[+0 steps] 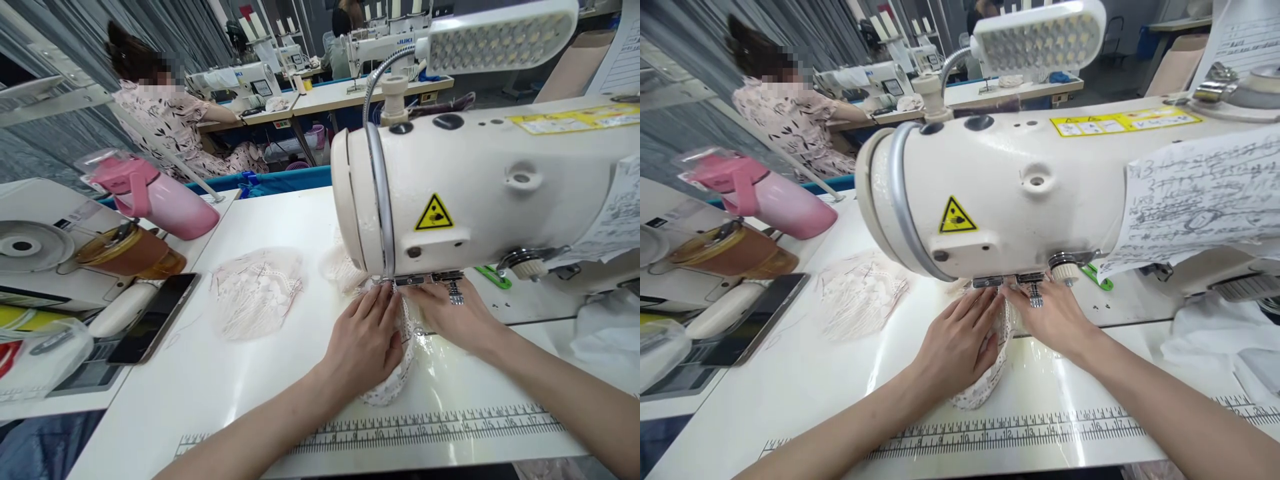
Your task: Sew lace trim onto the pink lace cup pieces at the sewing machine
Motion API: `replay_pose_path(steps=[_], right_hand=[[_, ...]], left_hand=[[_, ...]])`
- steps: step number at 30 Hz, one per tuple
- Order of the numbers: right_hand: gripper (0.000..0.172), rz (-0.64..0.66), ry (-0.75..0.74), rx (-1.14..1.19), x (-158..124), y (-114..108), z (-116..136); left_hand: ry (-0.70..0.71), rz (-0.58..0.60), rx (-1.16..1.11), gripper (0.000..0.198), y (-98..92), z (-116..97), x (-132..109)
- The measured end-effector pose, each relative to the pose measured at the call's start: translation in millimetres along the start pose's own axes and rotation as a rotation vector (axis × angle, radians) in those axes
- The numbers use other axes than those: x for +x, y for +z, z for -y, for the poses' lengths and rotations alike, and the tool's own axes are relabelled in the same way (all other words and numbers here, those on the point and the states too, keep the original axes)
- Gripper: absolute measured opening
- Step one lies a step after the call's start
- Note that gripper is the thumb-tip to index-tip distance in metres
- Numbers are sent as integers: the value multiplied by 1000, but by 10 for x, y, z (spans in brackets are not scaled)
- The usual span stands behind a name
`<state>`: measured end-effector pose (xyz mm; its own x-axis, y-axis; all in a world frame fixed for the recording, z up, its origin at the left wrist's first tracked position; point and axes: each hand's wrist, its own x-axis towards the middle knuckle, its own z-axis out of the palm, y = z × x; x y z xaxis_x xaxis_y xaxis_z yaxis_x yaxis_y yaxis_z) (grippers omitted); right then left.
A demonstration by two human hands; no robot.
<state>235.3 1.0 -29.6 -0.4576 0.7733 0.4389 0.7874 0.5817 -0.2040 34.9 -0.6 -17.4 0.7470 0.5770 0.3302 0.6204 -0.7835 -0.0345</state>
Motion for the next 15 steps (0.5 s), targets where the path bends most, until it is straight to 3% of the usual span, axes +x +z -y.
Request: replay_pose_path(steps=[7, 15], right_hand=[[48, -8, -30, -197, 10, -39, 86], [43, -9, 15, -111, 39, -20, 46]], left_hand=[[-4, -14, -1, 51, 18, 3, 5], [-23, -11, -15, 50, 32, 15, 17]])
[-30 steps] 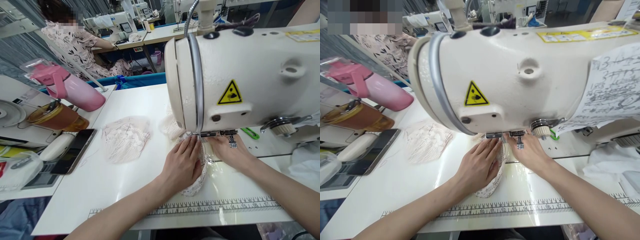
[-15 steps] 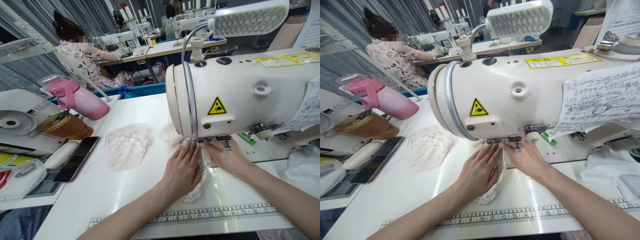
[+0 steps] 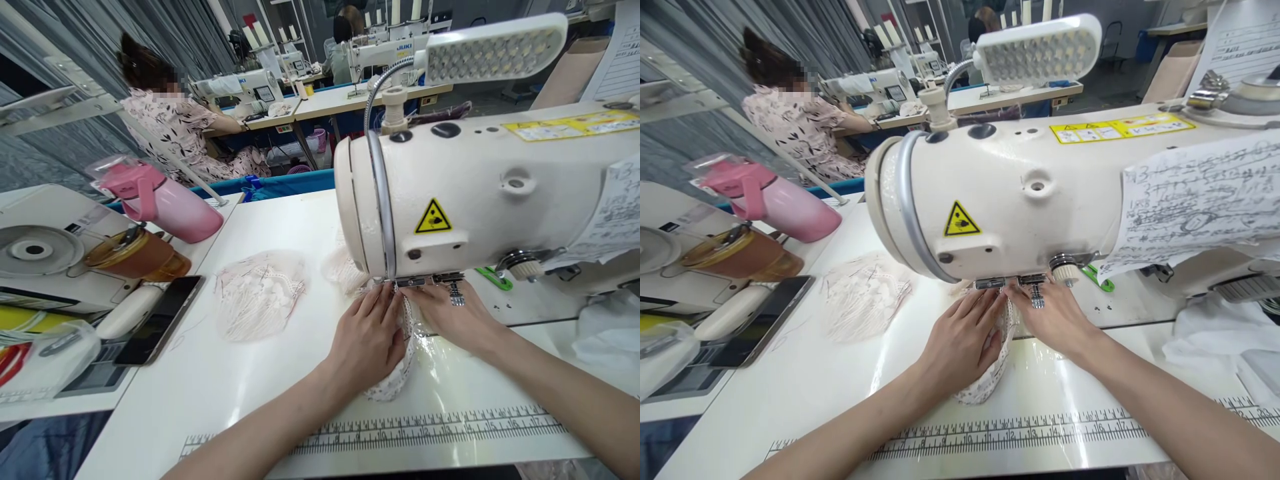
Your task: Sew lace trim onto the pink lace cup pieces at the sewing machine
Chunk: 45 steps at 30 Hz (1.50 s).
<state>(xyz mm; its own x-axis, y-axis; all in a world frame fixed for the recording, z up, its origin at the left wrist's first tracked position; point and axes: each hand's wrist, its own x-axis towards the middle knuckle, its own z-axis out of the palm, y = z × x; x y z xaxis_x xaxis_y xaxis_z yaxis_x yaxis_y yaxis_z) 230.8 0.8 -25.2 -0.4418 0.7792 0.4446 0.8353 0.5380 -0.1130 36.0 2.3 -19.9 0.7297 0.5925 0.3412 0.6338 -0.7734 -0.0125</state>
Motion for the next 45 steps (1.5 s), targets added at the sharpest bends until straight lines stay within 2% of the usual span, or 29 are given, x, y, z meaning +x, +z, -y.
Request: replay_pose_path(steps=[6, 9, 12, 14, 16, 18, 21, 24, 26, 28, 31, 34, 36, 37, 41, 45], right_hand=[[40, -40, -9, 41, 4, -32, -9], [38, -69, -87, 60, -8, -82, -18], [34, -42, -203, 135, -9, -100, -64], [32, 9, -248, 220, -2, -93, -105], [31, 70, -268, 318, 9, -79, -142], [30, 122, -264, 404, 16, -71, -165], [28, 158, -236, 474, 14, -91, -171], [24, 183, -210, 486, 8, -127, -158], [20, 186, -193, 493, 11, -132, -153], [12, 156, -199, 515, 19, -115, -155], [9, 80, -240, 562, 29, -77, -171], [9, 37, -252, 579, 23, -66, -188], [10, 30, -251, 585, 17, -80, -194], [10, 30, -251, 589, 15, -91, -195], [11, 74, -239, 527, 21, -121, -175], [14, 161, -200, 434, 20, -83, -132]], left_hand=[[1, -30, -12, 46, -11, 24, 23], [49, -107, -17, 31, -116, 29, 29], [231, -178, -41, 15, -286, 10, -39], [423, -195, -29, 23, -381, -12, -141], [557, -158, 36, 27, -429, -37, -270], [592, -78, 114, 18, -431, -64, -397], [492, -54, 106, 15, -421, -100, -518], [196, -62, -46, 19, -499, -107, -503], [-35, -2, -158, 19, -604, -86, -426], [-176, 73, -239, 18, -701, -50, -319], [-154, 200, -291, 20, -727, 10, -151], [-46, 272, -263, 26, -578, 47, -20], [1, 233, -238, 13, -439, 51, 32], [11, 192, -243, 15, -378, 49, 49], [-31, 48, -350, 36, -260, 35, 73], [-62, 36, -383, 48, -279, 46, 67]])
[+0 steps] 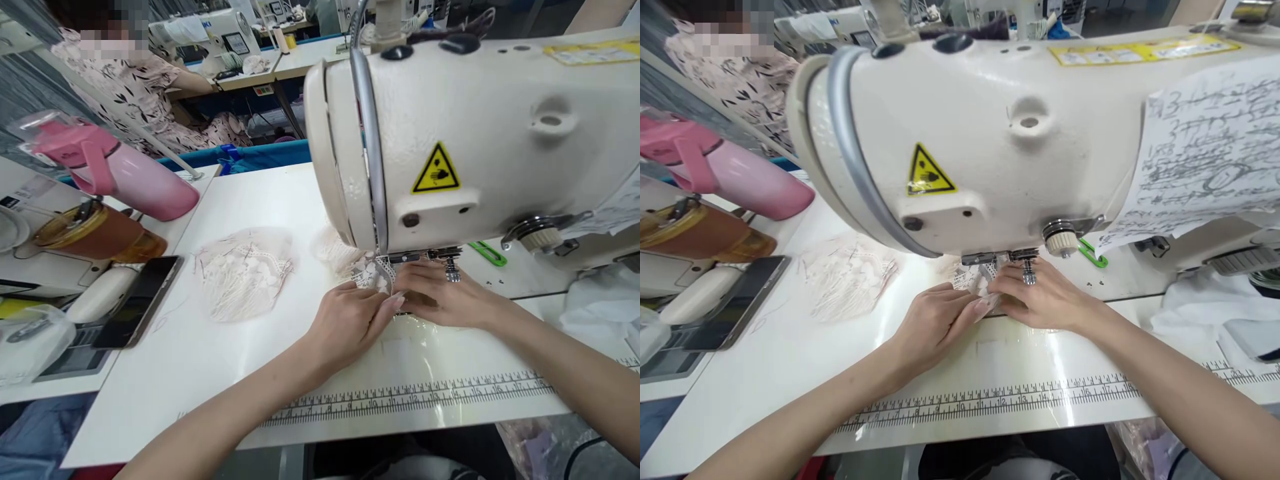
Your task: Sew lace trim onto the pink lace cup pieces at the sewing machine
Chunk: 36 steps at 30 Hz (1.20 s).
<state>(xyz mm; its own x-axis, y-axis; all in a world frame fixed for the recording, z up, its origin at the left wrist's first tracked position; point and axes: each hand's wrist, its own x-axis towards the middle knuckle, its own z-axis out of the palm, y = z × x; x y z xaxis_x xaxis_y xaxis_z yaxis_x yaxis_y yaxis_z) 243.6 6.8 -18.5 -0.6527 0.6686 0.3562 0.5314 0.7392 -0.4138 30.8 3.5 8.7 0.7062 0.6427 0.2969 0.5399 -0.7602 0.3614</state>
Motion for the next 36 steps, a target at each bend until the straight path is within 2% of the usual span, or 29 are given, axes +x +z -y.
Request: replay_pose_path(steps=[4, 8, 11, 15, 20, 29, 36], right_hand=[[25, -120, -21, -88, -17, 56, 14], [30, -167, -29, -177, -31, 26, 30], [33, -136, -13, -135, -33, -34, 47], [38, -24, 33, -43, -34, -67, 66], [20, -53, -72, 34, -34, -10, 9], [19, -58, -73, 47, -32, -37, -8], [15, -92, -156, 102, -16, -51, -35]], left_hand=[[78, -22, 63, 48, -3, 16, -40], [137, -41, 173, 22, 53, 42, -97], [198, -69, 224, 18, 90, 56, -126], [259, -140, 280, 17, 90, 45, -133], [274, -159, 365, 18, 53, 21, -123], [301, -212, 453, 24, 78, 50, -133], [320, -229, 404, 16, 106, 44, -121]])
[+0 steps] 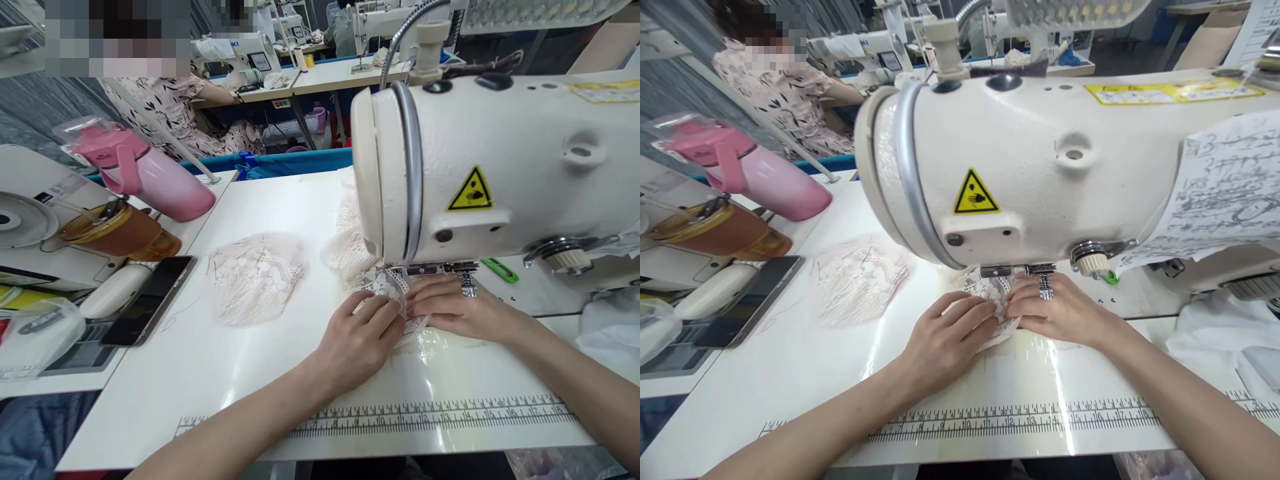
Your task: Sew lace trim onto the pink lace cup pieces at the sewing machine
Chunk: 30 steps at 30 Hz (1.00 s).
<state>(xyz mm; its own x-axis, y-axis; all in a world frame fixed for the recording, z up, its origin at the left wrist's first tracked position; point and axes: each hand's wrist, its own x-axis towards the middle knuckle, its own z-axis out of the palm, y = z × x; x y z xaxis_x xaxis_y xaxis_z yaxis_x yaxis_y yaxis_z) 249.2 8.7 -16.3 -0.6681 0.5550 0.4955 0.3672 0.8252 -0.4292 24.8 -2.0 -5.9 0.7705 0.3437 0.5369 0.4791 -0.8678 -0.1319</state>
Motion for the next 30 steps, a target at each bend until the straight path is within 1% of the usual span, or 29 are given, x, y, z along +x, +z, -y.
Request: replay_pose_path(steps=[2, 5, 17, 20, 25, 30], right_hand=[[16, -11, 2, 8, -6, 4, -10], [17, -20, 12, 11, -15, 17, -16], [21, -69, 7, 18, -56, 80, -71], [21, -74, 19, -36, -80, 91, -82], [20, -93, 91, -223, -85, 71, -48], [21, -54, 119, -212, -54, 28, -25]], left_hand=[[-3, 13, -75, 14, 14, -6, -7], [-25, 44, -136, 16, 34, -18, -28], [-78, 88, -156, 18, 37, -33, -51], [-81, 98, -163, 18, 46, -35, -49], [-82, 99, -175, 17, 83, -43, -51], [-79, 82, -179, 16, 111, -41, -46]])
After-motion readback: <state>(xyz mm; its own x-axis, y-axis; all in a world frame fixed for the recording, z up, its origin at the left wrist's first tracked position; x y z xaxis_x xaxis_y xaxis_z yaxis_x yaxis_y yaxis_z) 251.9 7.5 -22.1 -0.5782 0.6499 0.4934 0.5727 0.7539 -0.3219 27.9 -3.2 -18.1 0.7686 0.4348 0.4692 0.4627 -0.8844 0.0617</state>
